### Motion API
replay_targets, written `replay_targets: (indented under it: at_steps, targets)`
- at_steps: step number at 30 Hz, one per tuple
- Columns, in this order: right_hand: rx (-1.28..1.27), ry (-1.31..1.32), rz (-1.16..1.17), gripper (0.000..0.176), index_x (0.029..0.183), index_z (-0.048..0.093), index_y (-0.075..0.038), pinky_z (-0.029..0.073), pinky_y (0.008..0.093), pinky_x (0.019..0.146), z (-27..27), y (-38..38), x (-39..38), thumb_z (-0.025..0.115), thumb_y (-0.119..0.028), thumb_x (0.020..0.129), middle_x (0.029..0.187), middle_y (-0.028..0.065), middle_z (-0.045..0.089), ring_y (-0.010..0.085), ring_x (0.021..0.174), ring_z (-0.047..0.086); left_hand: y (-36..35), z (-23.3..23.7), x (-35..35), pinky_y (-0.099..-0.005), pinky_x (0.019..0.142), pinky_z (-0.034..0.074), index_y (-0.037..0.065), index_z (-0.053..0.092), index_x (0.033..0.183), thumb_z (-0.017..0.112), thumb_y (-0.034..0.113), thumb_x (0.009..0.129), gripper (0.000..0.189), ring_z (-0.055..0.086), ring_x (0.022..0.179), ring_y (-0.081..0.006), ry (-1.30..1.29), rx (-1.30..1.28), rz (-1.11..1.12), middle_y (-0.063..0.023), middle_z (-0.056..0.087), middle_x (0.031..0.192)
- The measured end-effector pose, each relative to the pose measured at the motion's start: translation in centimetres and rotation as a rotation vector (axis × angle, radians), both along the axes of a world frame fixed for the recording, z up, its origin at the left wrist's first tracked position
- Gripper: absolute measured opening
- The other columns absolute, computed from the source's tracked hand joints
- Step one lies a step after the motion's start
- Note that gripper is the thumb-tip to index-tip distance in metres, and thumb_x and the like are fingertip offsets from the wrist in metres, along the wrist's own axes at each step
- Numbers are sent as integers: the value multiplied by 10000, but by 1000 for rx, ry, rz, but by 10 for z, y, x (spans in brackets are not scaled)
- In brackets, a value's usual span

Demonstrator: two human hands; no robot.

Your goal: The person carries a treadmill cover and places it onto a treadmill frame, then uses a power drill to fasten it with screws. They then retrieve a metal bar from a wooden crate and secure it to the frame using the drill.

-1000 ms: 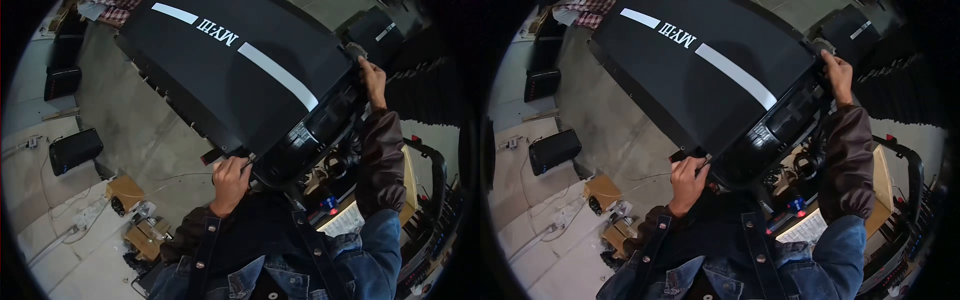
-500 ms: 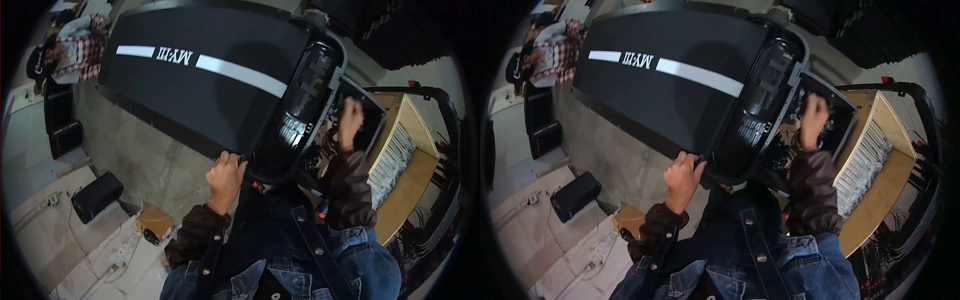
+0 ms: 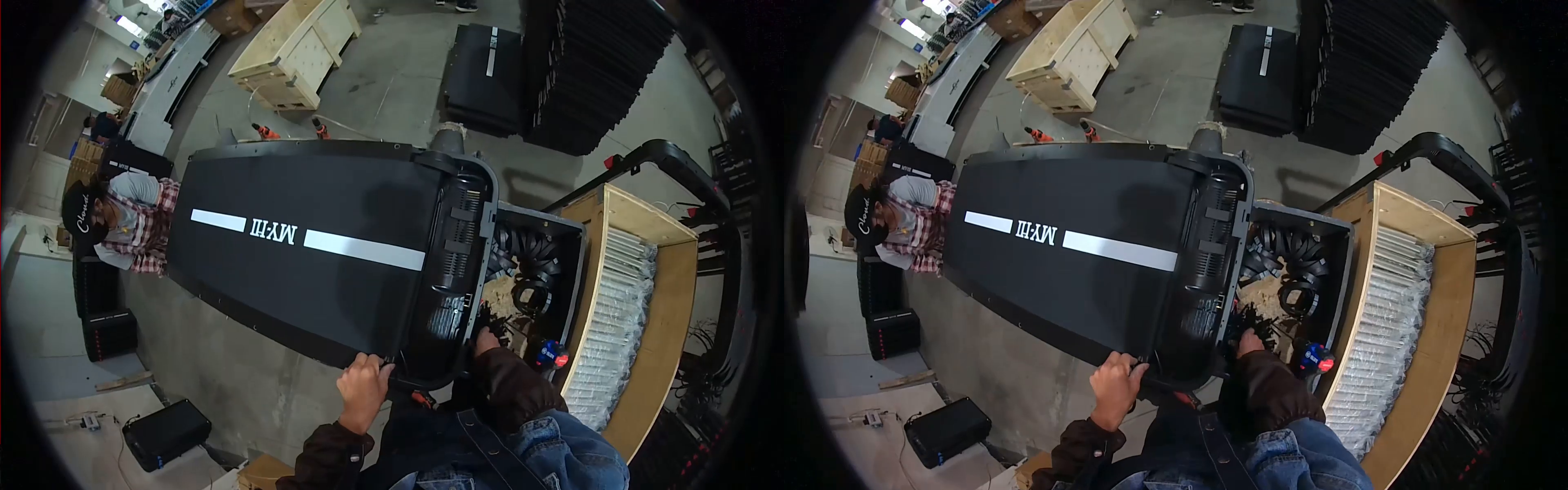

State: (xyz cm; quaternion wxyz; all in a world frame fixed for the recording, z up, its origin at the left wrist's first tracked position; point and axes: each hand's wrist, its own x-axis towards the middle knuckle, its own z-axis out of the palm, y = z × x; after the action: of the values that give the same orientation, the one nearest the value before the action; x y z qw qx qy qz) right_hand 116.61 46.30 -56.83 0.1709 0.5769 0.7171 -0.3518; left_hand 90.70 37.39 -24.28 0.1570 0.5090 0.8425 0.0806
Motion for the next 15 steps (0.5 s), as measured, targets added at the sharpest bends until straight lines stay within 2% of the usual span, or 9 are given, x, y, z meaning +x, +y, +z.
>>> replay_targets:
  at_steps: [2, 3, 4, 6, 8, 15]
  targets:
    - [-2, 14, -227, 257, 1079, 563, 5, 571, 536, 775, 11, -1, -9, 660, -132, 884, 998, 259, 706, 447, 947, 696, -5, -3, -4, -462, 629, 519, 66, 717, 839, 802, 272, 817, 223, 669, 747, -356, -29, -3, -18, -106, 657, 848]
    - [26, 62, -152, 208, 1052, 581, 12, 565, 550, 784, -5, -3, -11, 615, -143, 917, 1027, 276, 701, 467, 972, 684, -7, -7, -8, -447, 619, 523, 71, 710, 827, 808, 266, 814, 219, 669, 733, -343, -23, 31, -64, -101, 649, 836]
    - [49, 59, -160, 208, 1052, 581, 12, 565, 550, 784, -11, 4, -14, 615, -143, 917, 1027, 276, 701, 467, 972, 684, -6, -9, -13, -447, 619, 523, 71, 710, 827, 808, 266, 814, 219, 669, 733, -343, -27, 53, -73, -101, 649, 836]
    - [-65, 191, -217, 185, 1010, 605, -1, 566, 548, 783, -20, 0, -15, 565, -173, 954, 1001, 301, 693, 468, 981, 683, -13, -12, -19, -425, 596, 529, 66, 653, 818, 822, 268, 800, 263, 659, 694, -332, -39, 108, -189, -108, 604, 799]
    - [-29, 306, -257, 216, 998, 638, -7, 565, 544, 794, -24, -6, -14, 531, -193, 972, 981, 305, 695, 457, 981, 687, -14, -15, -29, -427, 597, 527, 64, 651, 833, 819, 265, 804, 264, 656, 690, -333, -89, 155, -243, -110, 597, 796]
    - [96, 215, -163, 238, 1097, 652, -8, 575, 515, 773, -45, -15, -18, 565, -182, 960, 956, 273, 710, 425, 934, 705, -25, -22, -47, -403, 624, 503, 38, 682, 925, 767, 200, 849, 198, 633, 712, -331, -349, 283, -366, -126, 592, 819]
